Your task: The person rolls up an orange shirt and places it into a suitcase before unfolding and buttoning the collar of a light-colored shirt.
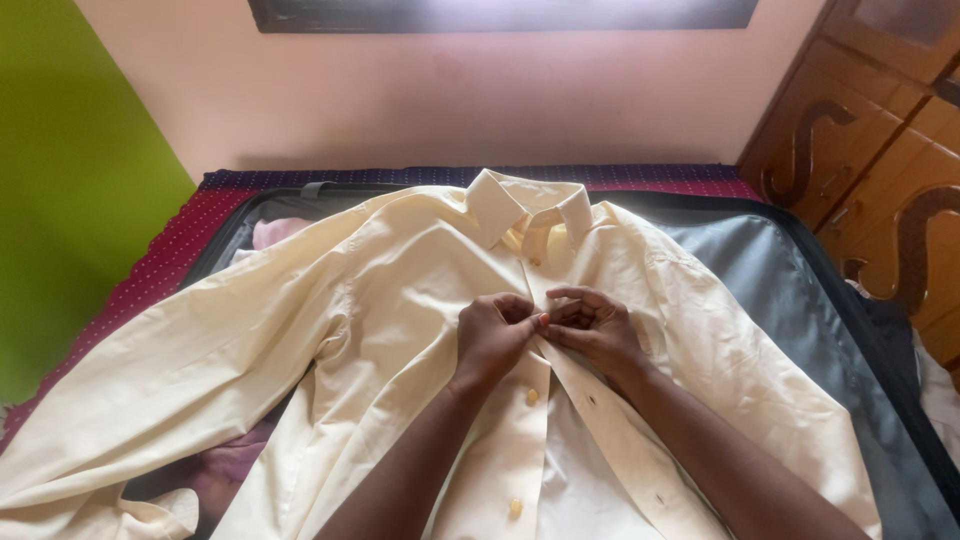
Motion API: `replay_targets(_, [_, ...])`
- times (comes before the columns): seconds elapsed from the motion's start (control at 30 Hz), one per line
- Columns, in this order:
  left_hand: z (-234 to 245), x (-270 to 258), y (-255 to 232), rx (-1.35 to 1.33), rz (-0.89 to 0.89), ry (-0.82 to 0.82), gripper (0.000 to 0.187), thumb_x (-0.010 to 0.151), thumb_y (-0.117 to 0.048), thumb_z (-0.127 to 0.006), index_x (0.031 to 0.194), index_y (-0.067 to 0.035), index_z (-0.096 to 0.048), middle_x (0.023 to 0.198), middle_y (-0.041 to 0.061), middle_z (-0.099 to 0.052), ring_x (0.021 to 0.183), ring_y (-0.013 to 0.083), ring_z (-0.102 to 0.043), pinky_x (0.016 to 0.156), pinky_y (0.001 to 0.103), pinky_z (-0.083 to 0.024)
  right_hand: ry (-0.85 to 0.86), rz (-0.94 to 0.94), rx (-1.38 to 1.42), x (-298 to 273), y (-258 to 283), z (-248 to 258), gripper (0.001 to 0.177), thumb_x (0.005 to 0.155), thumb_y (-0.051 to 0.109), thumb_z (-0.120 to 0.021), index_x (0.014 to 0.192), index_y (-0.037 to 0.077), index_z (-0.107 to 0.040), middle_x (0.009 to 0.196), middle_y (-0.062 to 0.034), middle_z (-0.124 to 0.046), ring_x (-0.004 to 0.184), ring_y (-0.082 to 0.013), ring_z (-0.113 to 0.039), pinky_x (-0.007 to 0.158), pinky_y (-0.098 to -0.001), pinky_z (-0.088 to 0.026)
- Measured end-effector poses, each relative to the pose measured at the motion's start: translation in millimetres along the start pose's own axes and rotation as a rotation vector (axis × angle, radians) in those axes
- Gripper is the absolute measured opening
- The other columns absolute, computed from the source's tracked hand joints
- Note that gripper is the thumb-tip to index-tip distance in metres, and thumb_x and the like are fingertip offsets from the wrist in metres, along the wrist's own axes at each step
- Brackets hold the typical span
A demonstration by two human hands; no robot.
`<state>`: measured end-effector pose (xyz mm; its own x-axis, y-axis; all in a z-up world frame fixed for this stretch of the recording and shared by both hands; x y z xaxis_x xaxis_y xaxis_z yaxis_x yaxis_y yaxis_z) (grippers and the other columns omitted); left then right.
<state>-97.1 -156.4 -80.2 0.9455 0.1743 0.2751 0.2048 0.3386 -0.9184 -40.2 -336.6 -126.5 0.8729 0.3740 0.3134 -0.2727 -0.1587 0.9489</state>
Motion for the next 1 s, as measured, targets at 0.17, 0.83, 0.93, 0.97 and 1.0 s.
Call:
replay_targets(0.17, [-2.5,3.2,8.4,-0.064,0.058,0.019,0.019,0.079,-0.017,-0.086,0.087,-0.001,-0.078,0.078,0.008,-0.080,0.069,0.0115,-0.073,0.067,0.027,-0.057,0.031,0.011,0.085,-1.3,3.9,-3.0,0.045,0.084,-0.004,-0.079,0.127,0.001,-0.065,0.098,-0.0097,-0.077,0.091,-0.0125,-0.073,0.082,-0.0259,-0.062])
replay_targets(0.83, [-6.1,6.3,15.4,-0.143,0.049,0.049,0.017,0.087,-0.013,-0.078,0.098,-0.002,-0.072,0.086,0.009,-0.079,0.076,0.0113,-0.073,0.069,0.026,-0.057,0.039,-0.102,0.264,-7.2,12.1,-5.7,0.037,0.090,0.001,-0.073,0.126,0.000,-0.062,0.093,-0.0058,-0.073,0.083,-0.0094,-0.067,0.073,-0.0219,-0.054])
replay_targets(0.93, [1.0,5.5,4.6,-0.078,0.021,0.065,0.022,0.088,-0.019,-0.078,0.101,-0.002,-0.073,0.083,0.009,-0.079,0.074,0.0132,-0.075,0.068,0.028,-0.059,0.032,-0.124,0.207,-8.7,10.9,-2.6,0.034,0.092,0.005,-0.076,0.121,0.002,-0.059,0.086,-0.0044,-0.069,0.073,-0.0075,-0.061,0.061,-0.0204,-0.046])
replay_targets(0.97, [4.7,4.7,1.7,-0.081,0.035,0.087,0.023,0.089,-0.021,-0.077,0.101,-0.002,-0.074,0.082,0.010,-0.079,0.073,0.0147,-0.075,0.067,0.029,-0.059,0.025,-0.134,0.188,-8.8,10.7,-2.7,0.035,0.090,0.005,-0.077,0.118,0.004,-0.057,0.084,-0.0041,-0.069,0.073,-0.0078,-0.063,0.061,-0.0208,-0.047])
replay_targets(1.0, [7.6,4.3,-1.3,-0.084,0.049,0.109,0.025,0.091,-0.024,-0.076,0.102,-0.002,-0.074,0.082,0.011,-0.079,0.072,0.0162,-0.076,0.066,0.029,-0.059,0.018,-0.144,0.170,-9.1,10.0,-2.7,0.036,0.087,0.005,-0.077,0.115,0.006,-0.055,0.083,-0.0038,-0.069,0.073,-0.0080,-0.064,0.060,-0.0212,-0.049])
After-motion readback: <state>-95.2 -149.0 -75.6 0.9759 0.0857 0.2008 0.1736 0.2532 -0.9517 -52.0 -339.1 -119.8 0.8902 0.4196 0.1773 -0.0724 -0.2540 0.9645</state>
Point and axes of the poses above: each hand's wrist, its own x-axis towards the middle knuckle, its own z-axis out of the back of the hand, y = z × x, the point moved 2 cm from there along x, towards the middle knuckle
